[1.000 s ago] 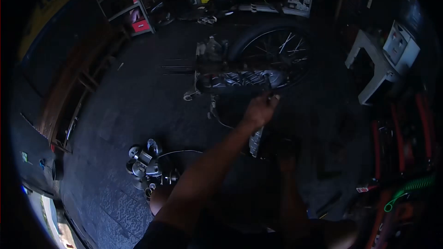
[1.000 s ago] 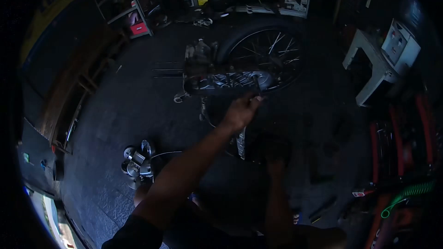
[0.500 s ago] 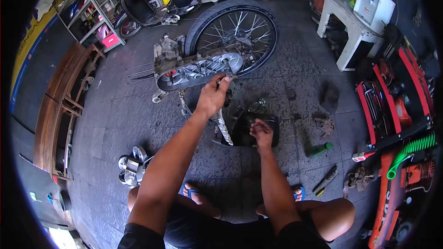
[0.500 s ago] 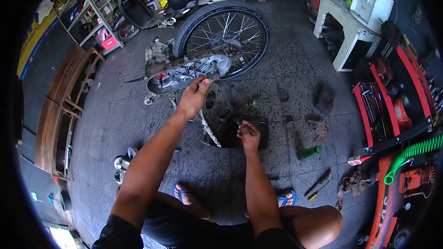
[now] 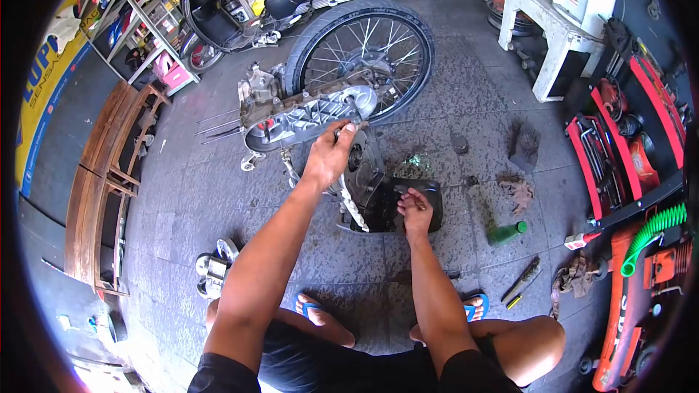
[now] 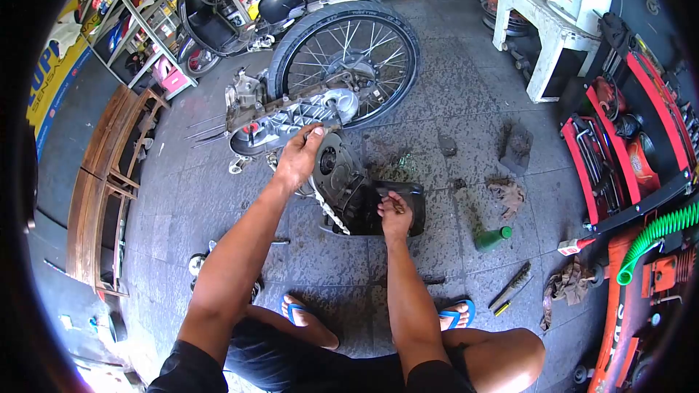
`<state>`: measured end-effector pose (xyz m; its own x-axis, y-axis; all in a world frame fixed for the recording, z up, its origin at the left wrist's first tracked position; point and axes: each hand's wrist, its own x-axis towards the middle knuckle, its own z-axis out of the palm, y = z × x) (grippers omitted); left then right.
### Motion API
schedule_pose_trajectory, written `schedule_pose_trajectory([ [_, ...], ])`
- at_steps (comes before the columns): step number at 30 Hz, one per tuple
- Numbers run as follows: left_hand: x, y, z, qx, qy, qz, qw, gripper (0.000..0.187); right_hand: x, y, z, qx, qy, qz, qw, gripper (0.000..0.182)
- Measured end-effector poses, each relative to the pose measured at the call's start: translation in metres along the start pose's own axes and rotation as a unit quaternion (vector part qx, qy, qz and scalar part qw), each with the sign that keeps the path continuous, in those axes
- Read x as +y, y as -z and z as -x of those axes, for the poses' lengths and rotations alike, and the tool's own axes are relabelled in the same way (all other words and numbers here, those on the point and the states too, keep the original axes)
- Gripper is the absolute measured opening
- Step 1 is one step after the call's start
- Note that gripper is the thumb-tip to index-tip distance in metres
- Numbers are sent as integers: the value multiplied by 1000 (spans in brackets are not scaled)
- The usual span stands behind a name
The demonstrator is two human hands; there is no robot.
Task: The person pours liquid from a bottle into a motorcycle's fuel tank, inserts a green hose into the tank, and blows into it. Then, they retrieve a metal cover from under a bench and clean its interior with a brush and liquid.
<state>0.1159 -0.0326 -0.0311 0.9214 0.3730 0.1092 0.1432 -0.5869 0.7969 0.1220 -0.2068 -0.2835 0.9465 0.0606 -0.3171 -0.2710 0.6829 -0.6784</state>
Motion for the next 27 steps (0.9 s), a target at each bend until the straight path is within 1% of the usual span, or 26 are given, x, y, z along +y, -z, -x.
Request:
schedule_pose_trajectory([
  [1,1,1,1,-1,3,5,1000,60,10,13,-8,38,26,134,990,22],
  [2,1,3,0,-3,4,9,1000,60,9,14,-6,74,53,264,960,21],
  [3,-2,4,-2,3,9,-16,1000,60,7,19,0,114,131,432,885,24],
  [4,-4,6,-3,2,9,-17,1000,60,6,22,5,114,131,431,886,24],
  [5,-5,6,-3,-1,9,-8,1000,59,3,23,12,85,112,537,832,24],
  [6,-6,6,-4,-4,10,2,1000,59,0,23,16,55,91,634,766,25],
  [7,-8,7,-5,-5,9,3,1000,59,-4,21,17,56,91,634,765,25],
  [9,-11,10,-7,-11,17,19,1000,59,-10,16,16,55,63,575,814,24],
  [10,-14,11,-9,-13,16,20,1000,59,-9,18,13,58,63,575,814,24],
  [12,-29,10,-17,-3,15,30,999,60,-3,27,-1,13,61,422,905,23],
  [13,-38,10,-23,-4,26,34,999,60,-8,31,-2,15,62,420,905,23],
  [14,-39,11,-25,-6,23,34,999,60,-22,27,4,-26,-6,282,959,23],
  [15,-39,13,-25,-6,28,36,999,61,-36,22,11,-67,-74,136,986,24],
  [16,-40,14,-25,-6,32,39,999,61,-46,16,16,-66,-72,135,986,24],
  [18,-40,15,-25,-11,32,49,998,62,-58,8,21,-143,-119,105,977,25],
  [19,-39,15,-26,-14,32,60,998,62,-56,2,21,-174,-117,111,972,26],
  [20,-40,15,-26,-17,31,72,997,63,-53,-1,19,-174,-116,109,972,26],
  [22,-42,15,-27,-9,24,65,998,62,-46,-10,15,-159,-60,116,979,26],
  [23,-40,15,-26,-1,18,60,998,61,-40,-13,14,-109,-13,83,990,26],
  [24,-38,16,-25,0,18,58,998,61,-38,-11,13,-110,-13,81,990,26],
  [26,-34,18,-24,-1,33,35,999,60,-40,-8,12,-143,-49,135,979,24],
  [27,-38,17,-26,-2,31,45,998,60,-42,-7,14,-174,-91,134,971,23],
])
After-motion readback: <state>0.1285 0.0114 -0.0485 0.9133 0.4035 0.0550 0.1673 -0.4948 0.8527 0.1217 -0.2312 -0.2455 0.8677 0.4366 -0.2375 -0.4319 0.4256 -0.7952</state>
